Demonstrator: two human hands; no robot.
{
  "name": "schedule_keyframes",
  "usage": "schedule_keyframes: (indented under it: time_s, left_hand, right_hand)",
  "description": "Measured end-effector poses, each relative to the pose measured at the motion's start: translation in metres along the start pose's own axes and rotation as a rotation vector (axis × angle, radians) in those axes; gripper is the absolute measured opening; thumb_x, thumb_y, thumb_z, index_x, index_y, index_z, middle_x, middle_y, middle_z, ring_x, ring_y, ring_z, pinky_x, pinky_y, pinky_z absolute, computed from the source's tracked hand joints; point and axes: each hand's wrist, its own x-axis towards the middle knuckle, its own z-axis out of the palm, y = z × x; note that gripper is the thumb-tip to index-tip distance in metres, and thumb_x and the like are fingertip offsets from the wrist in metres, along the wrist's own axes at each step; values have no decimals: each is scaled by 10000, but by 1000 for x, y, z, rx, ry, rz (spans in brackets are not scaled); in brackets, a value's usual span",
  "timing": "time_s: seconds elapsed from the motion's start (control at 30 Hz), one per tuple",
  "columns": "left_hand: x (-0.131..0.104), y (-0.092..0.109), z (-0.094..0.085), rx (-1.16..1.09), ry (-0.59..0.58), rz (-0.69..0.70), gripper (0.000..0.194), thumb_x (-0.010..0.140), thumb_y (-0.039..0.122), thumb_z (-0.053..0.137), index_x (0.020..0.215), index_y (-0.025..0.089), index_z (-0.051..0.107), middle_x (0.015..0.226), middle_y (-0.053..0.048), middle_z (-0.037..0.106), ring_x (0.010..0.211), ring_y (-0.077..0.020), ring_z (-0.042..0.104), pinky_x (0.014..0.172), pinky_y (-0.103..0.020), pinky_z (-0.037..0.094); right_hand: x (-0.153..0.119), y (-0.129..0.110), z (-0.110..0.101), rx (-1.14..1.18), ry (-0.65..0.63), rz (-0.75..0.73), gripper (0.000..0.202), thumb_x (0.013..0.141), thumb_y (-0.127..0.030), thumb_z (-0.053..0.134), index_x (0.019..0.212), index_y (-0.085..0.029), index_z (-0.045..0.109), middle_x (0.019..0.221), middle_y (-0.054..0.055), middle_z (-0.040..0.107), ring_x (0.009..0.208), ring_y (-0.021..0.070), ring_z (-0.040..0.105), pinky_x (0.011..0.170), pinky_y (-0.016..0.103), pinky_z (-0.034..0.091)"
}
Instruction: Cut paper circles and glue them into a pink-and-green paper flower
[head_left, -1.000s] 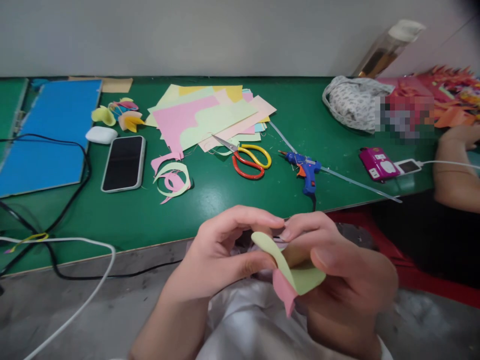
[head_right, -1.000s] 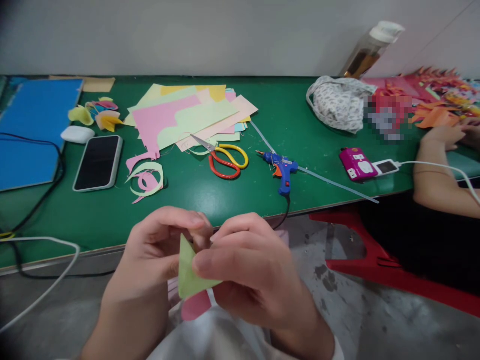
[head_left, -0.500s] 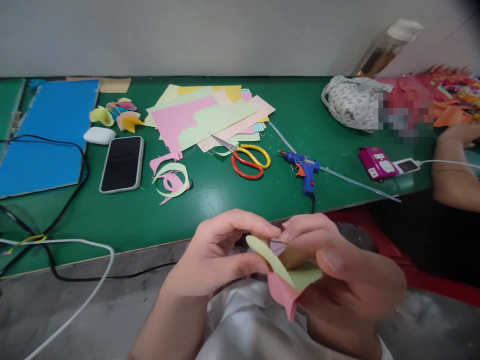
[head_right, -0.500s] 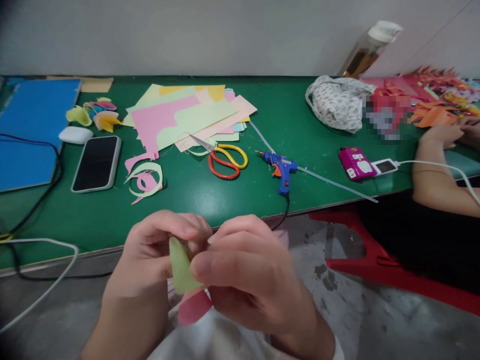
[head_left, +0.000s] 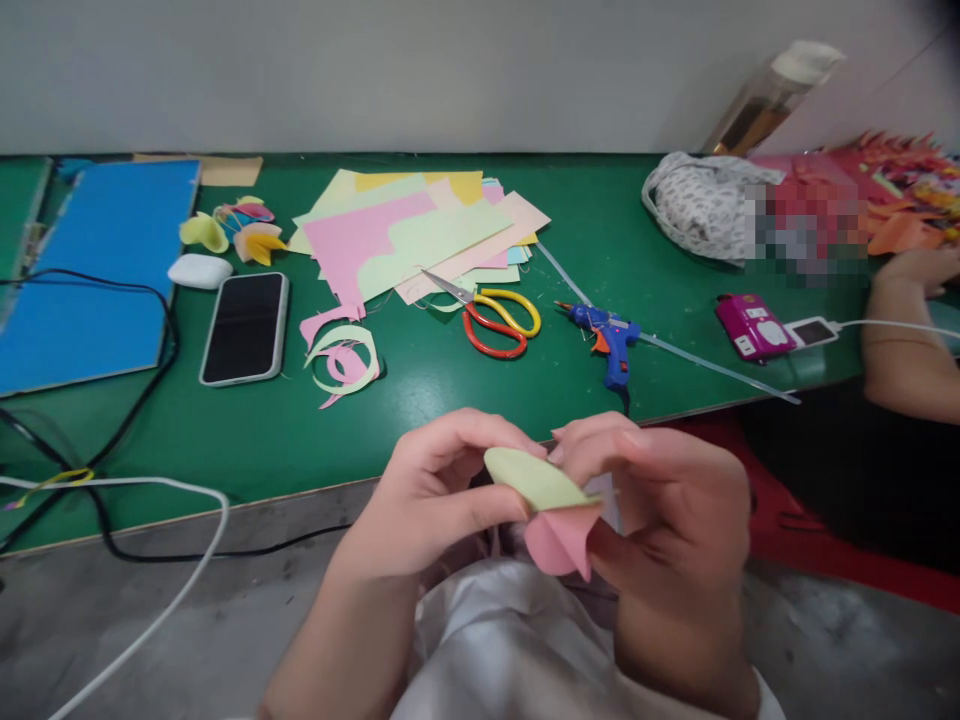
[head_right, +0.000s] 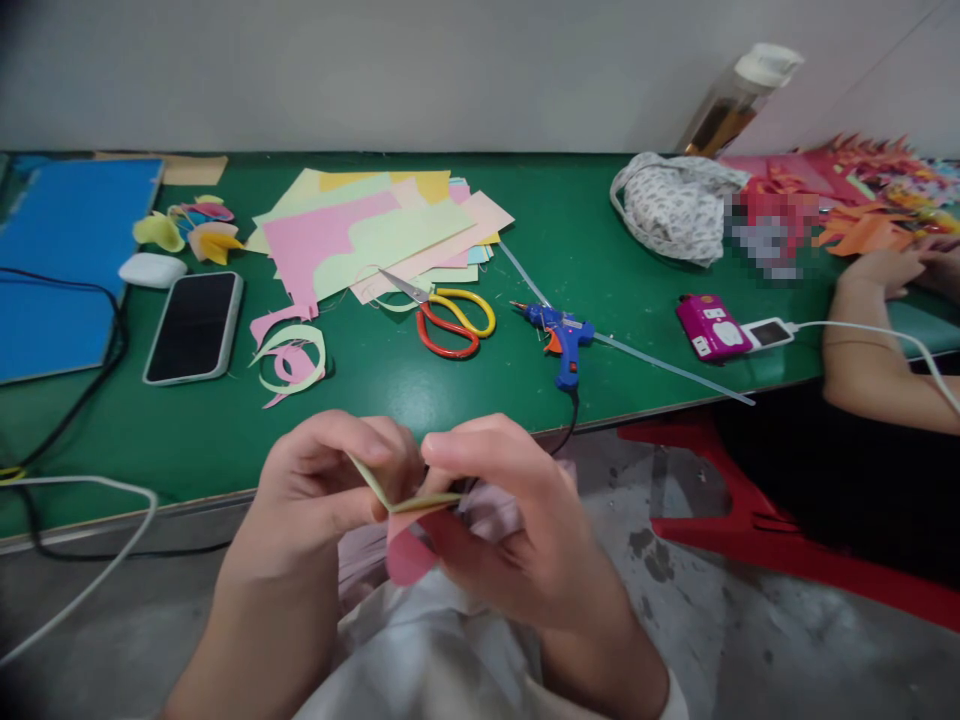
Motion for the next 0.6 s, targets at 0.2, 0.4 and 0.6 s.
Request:
schedule_keyframes:
  time_s: [0.2,0.4,0.6]
  left_hand:
    - [6,-5,-2,-55,-3,1,234,746,152,727,935,283,688,727,23,641,677,-105,605,648,-239,503]
    - [9,-12,-5,-124,28,-15,191,710,156,756,856,253,680,691,22,625,666,-112,600,623,-234,515]
    - [9,-17,-9,-188,43,-45,189,695,160,770,840,230,671,709,27,638,690,-99,599,628,-202,513]
  right_hand:
    - [7,1,1,-13,-4,-88,571,754,-178,693,1233,-437,521,780,-18,684,702,205,637,731,408,548]
    - [8,1,3,18,10,-47,566,755,-167,692,1233,-416,517,764,-21,668,675,194,634,648,370,551]
    - [8,3,5,-16,52,-60,571,770,-82,637,1238,-385,508,789,-18,661,693,182,630,651,361,559]
